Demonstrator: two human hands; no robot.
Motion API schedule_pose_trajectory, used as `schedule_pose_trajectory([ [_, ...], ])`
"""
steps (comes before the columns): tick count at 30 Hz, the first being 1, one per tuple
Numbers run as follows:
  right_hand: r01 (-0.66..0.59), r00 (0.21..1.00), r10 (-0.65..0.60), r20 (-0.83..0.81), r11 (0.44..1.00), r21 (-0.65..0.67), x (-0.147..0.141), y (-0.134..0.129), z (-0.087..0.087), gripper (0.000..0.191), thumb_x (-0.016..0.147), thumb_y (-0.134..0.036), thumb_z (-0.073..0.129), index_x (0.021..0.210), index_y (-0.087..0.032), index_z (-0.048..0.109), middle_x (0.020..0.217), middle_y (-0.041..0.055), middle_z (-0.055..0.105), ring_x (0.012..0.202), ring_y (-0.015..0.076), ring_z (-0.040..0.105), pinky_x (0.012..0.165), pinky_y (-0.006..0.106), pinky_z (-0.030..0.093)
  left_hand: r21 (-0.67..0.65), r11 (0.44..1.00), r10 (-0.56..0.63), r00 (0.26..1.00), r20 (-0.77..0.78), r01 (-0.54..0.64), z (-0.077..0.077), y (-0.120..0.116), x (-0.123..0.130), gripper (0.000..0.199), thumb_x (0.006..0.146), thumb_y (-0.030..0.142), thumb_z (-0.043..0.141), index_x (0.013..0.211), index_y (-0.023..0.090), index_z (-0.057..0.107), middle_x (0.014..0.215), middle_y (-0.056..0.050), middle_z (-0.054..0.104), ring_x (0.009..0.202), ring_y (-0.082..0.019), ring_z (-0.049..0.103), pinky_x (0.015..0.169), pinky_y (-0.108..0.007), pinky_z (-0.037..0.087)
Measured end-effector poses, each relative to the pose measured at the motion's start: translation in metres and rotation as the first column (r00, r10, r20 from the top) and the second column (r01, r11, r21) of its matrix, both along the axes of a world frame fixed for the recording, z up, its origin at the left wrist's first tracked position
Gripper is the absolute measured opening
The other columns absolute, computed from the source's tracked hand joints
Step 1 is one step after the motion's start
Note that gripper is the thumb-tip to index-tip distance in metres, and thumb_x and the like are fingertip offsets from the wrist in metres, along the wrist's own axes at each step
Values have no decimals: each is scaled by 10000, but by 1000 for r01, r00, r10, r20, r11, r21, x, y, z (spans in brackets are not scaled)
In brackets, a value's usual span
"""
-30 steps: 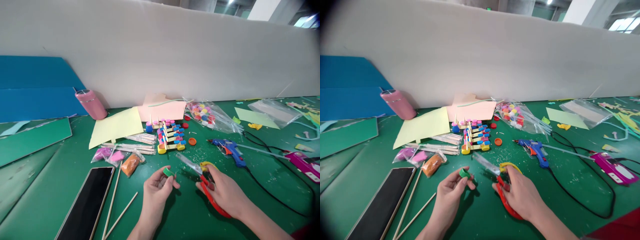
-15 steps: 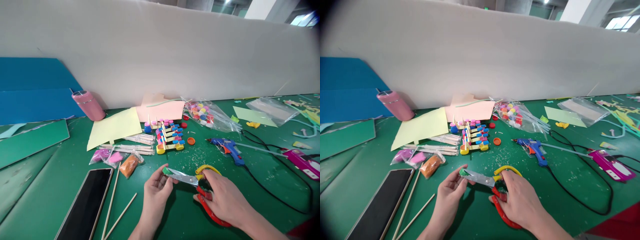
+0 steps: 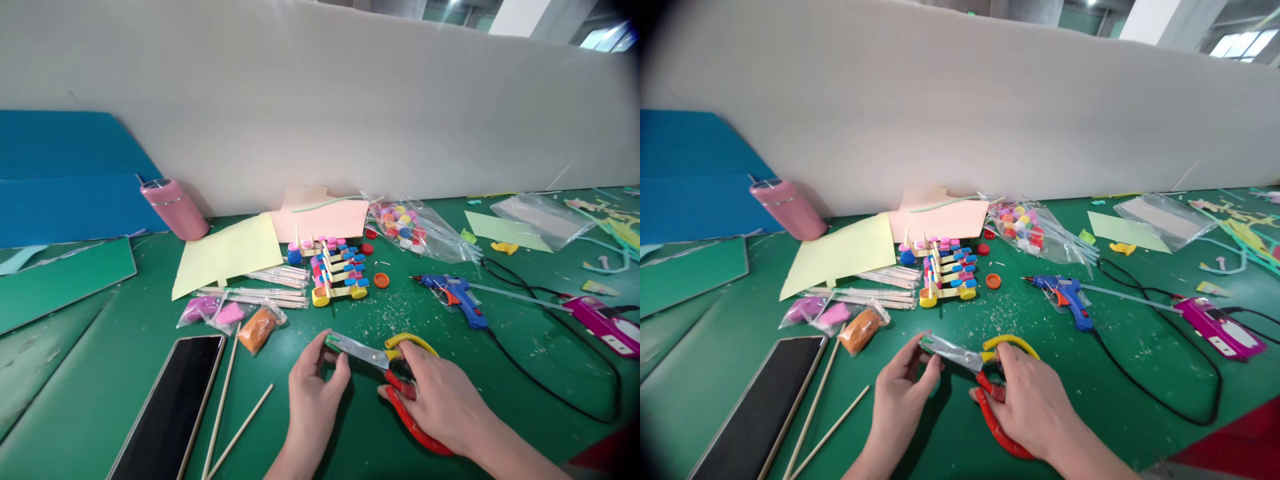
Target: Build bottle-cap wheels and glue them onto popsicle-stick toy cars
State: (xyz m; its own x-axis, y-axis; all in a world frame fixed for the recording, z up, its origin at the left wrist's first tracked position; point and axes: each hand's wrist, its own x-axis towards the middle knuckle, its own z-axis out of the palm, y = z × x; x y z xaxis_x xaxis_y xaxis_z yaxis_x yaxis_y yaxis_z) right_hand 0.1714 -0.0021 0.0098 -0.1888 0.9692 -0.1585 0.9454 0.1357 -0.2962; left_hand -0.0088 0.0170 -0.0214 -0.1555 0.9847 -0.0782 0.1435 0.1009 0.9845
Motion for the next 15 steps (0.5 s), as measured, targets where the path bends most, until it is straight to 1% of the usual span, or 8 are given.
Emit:
schedule_pose_trajectory([
  [2, 7, 1000, -7, 1, 999, -33, -2, 0, 0, 303, 792, -503, 461, 829, -205, 421, 705, 37, 610, 629, 250, 597, 506, 314, 387, -12, 1000, -7, 1000, 24, 7, 1, 0, 0, 406, 722, 288, 585, 1080, 97, 566, 648, -26, 627, 615, -154, 587, 631, -260, 469],
  [4, 15, 1000, -15, -1, 999, -40, -2, 0, 0, 295, 792, -500, 466, 818, -209, 421, 702, 36, 617, 629, 253, 603, 498, 306, 373, -28, 1000, -11, 995, 103, 14, 2, -1, 0, 424, 734, 304, 579, 1106, 103, 548, 642, -23, 630, 626, -153, 591, 616, -249, 469],
  [7, 26, 1000, -26, -10, 999, -36, -3, 0, 0, 293, 785, -497, 475, 808, -209, 426, 693, 38, 622, 623, 252, 606, 495, 295, 357, -37, 999, 4, 981, 195, 3, 4, 0, 0, 415, 713, 321, 608, 1070, 112, 577, 639, -26, 644, 624, -155, 598, 604, -240, 475],
  [9, 25, 999, -27, -28, 999, -47, -3, 0, 0, 290, 782, -491, 481, 815, -207, 434, 696, 42, 630, 618, 250, 607, 492, 289, 345, -35, 999, 24, 979, 202, -17, 4, -1, 0, 404, 699, 323, 622, 1043, 113, 595, 651, -34, 655, 628, -162, 606, 617, -247, 481],
  [12, 34, 996, -42, -76, 993, -109, -6, -2, 1, 295, 775, -497, 489, 803, -207, 445, 667, 37, 633, 590, 241, 600, 486, 277, 326, -20, 999, 33, 985, 172, -30, 1, -1, 0, 405, 709, 326, 611, 1056, 118, 590, 696, -47, 664, 661, -174, 620, 649, -260, 487],
  [15, 31, 979, -71, -190, 978, -206, -8, -3, 8, 298, 764, -503, 507, 766, -211, 447, 614, 3, 611, 536, 190, 558, 473, 251, 304, 14, 999, 34, 988, 152, -37, 1, -1, -2, 409, 716, 325, 606, 1075, 131, 584, 732, -51, 666, 678, -180, 625, 652, -261, 491],
])
